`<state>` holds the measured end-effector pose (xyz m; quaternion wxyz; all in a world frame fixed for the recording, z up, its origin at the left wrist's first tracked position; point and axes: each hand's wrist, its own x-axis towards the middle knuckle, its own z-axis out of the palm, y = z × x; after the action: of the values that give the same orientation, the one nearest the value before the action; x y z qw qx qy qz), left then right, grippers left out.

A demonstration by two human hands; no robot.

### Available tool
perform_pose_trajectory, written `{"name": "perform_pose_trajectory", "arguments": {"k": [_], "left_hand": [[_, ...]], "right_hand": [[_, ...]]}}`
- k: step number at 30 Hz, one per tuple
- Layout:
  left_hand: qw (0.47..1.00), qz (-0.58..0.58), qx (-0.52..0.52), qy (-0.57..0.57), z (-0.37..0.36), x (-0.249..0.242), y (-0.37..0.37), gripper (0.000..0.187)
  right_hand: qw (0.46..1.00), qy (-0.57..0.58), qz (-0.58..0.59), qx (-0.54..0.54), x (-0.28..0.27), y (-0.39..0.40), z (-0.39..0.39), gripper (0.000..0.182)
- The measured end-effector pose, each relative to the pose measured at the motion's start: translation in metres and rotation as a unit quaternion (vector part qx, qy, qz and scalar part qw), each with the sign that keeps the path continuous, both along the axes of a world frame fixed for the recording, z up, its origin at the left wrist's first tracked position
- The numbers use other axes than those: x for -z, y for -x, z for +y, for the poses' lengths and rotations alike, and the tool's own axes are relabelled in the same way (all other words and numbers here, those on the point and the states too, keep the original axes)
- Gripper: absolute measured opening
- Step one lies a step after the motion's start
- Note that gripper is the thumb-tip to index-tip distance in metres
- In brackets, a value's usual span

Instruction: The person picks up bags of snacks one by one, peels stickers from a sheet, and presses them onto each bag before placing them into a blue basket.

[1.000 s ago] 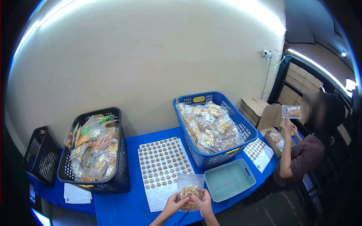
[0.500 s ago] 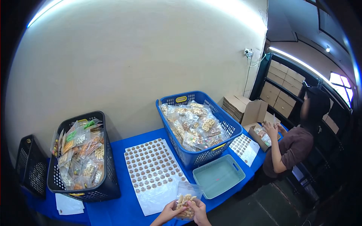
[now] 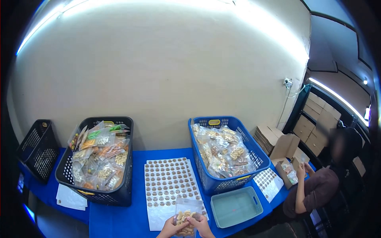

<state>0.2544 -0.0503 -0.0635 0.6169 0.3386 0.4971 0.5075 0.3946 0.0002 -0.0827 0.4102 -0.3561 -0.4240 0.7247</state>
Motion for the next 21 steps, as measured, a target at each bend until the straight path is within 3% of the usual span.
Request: {"name": "perform_pose_trajectory", "arguments": {"k": [3,7,8,10,16,21], "left_hand": [[0.999,0.016,-0.035,-0.006,0.001,0.008,0.013,0.042],[0.992,0.036,-0.102,-0.062,0.000,0.054,0.024,0.027],[0.988,0.056,-0.120,-0.082,0.003,0.066,0.025,0.024],[0.992,0.006,-0.122,-0.025,-0.001,0.025,0.018,0.035],[0.987,-0.017,-0.159,-0.015,0.011,0.023,-0.021,0.039],[0.993,-0.037,-0.108,-0.003,0.019,-0.002,-0.036,0.041]], "right_hand": [[0.998,0.000,-0.005,-0.055,-0.003,0.010,0.009,0.024],[0.972,-0.193,-0.068,-0.113,-0.007,0.024,0.019,0.018],[0.973,-0.175,-0.073,-0.135,-0.003,0.025,0.026,0.020],[0.971,-0.129,-0.090,-0.180,0.008,0.021,0.033,0.024],[0.989,-0.041,-0.034,-0.137,0.002,0.001,0.050,0.019],[0.996,-0.037,-0.052,-0.068,0.023,-0.015,0.050,0.013]]}}
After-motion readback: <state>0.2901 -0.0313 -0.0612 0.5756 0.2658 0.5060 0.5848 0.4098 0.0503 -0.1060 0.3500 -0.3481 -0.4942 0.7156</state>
